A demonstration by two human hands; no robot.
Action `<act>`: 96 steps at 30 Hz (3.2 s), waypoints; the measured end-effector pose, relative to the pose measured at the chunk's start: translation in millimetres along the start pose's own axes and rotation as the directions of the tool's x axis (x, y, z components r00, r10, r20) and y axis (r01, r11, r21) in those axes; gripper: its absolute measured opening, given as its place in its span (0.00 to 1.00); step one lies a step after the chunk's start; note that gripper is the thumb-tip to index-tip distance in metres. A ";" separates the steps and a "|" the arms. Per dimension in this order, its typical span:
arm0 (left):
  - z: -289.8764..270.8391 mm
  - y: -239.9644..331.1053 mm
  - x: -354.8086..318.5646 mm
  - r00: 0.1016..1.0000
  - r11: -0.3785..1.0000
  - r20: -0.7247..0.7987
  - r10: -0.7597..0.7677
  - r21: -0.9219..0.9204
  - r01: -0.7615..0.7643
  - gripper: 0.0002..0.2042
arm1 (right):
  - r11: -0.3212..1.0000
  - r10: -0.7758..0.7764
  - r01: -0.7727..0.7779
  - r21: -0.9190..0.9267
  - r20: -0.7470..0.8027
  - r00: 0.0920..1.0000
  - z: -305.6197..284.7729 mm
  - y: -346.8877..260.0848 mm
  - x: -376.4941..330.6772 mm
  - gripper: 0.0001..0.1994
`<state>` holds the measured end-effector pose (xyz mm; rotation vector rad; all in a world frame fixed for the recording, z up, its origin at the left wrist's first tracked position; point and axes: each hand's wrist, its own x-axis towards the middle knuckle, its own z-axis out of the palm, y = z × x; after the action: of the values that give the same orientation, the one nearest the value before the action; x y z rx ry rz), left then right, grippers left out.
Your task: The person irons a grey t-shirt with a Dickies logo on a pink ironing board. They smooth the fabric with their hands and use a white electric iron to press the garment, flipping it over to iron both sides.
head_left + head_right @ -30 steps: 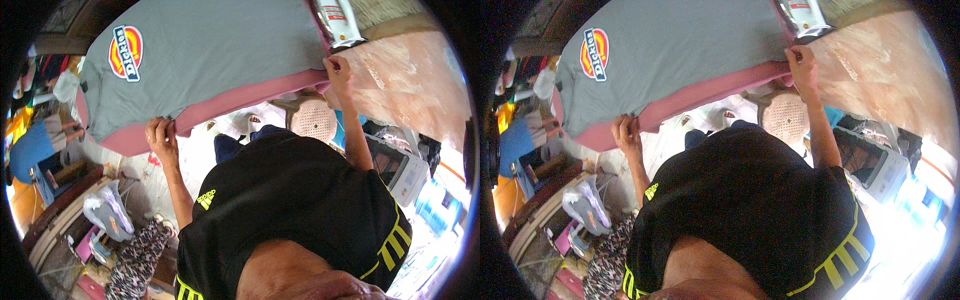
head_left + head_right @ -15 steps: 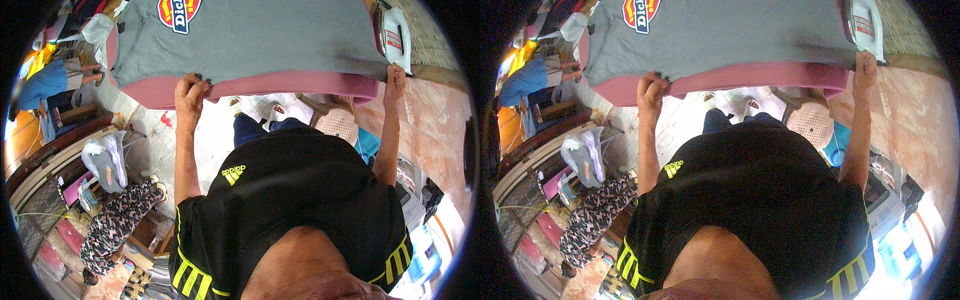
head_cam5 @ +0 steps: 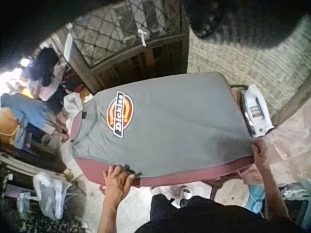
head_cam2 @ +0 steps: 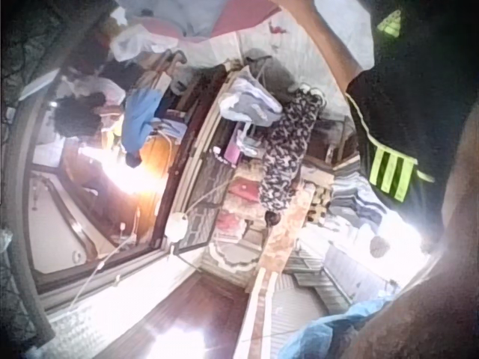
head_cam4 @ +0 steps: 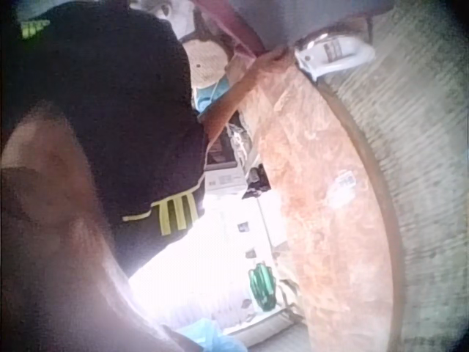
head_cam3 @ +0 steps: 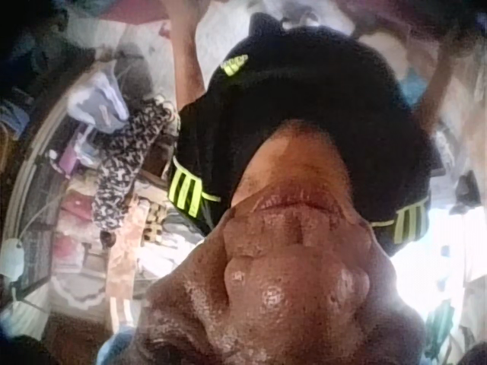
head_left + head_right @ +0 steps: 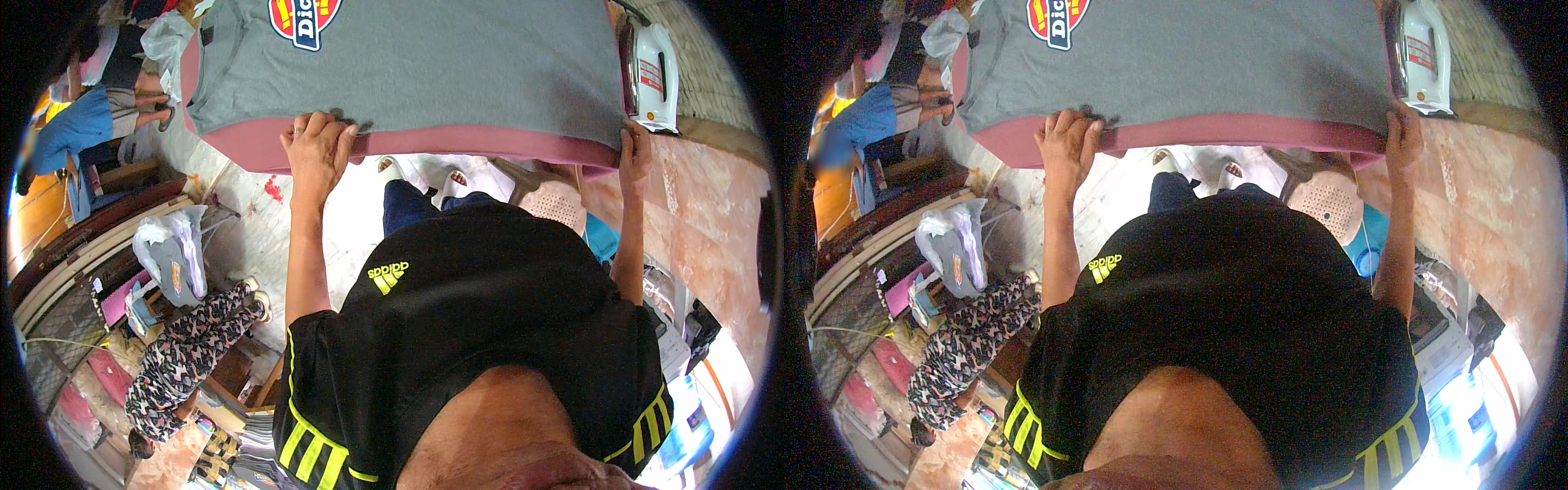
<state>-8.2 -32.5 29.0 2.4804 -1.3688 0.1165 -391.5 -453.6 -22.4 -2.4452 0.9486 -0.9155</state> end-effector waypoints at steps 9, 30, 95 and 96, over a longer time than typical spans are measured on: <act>1.2 5.3 22.0 0.995 0.993 -0.075 0.071 -0.088 -0.077 0.16 | 0.952 -0.229 0.244 -0.184 0.101 0.968 -8.3 -13.9 9.1 0.11; 20.7 -158.7 65.3 0.860 0.932 -0.404 -0.312 0.049 0.360 0.21 | 0.979 -0.150 0.166 -0.121 0.126 0.981 -4.9 -15.0 16.8 0.09; 76.0 108.8 137.3 0.877 0.879 0.074 0.475 -0.089 -0.468 0.35 | 0.985 0.151 -0.150 -0.080 0.012 0.988 -1.8 -52.8 6.7 0.09; 78.8 133.7 128.9 0.836 0.838 0.097 0.540 -0.161 -0.522 0.34 | 0.987 0.153 -0.153 -0.050 0.001 0.988 -1.6 -51.1 6.1 0.09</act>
<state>-56.3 -227.7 12.0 1.9669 -2.0301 -0.0268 -365.4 -421.8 8.5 -2.3748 1.1524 -0.8421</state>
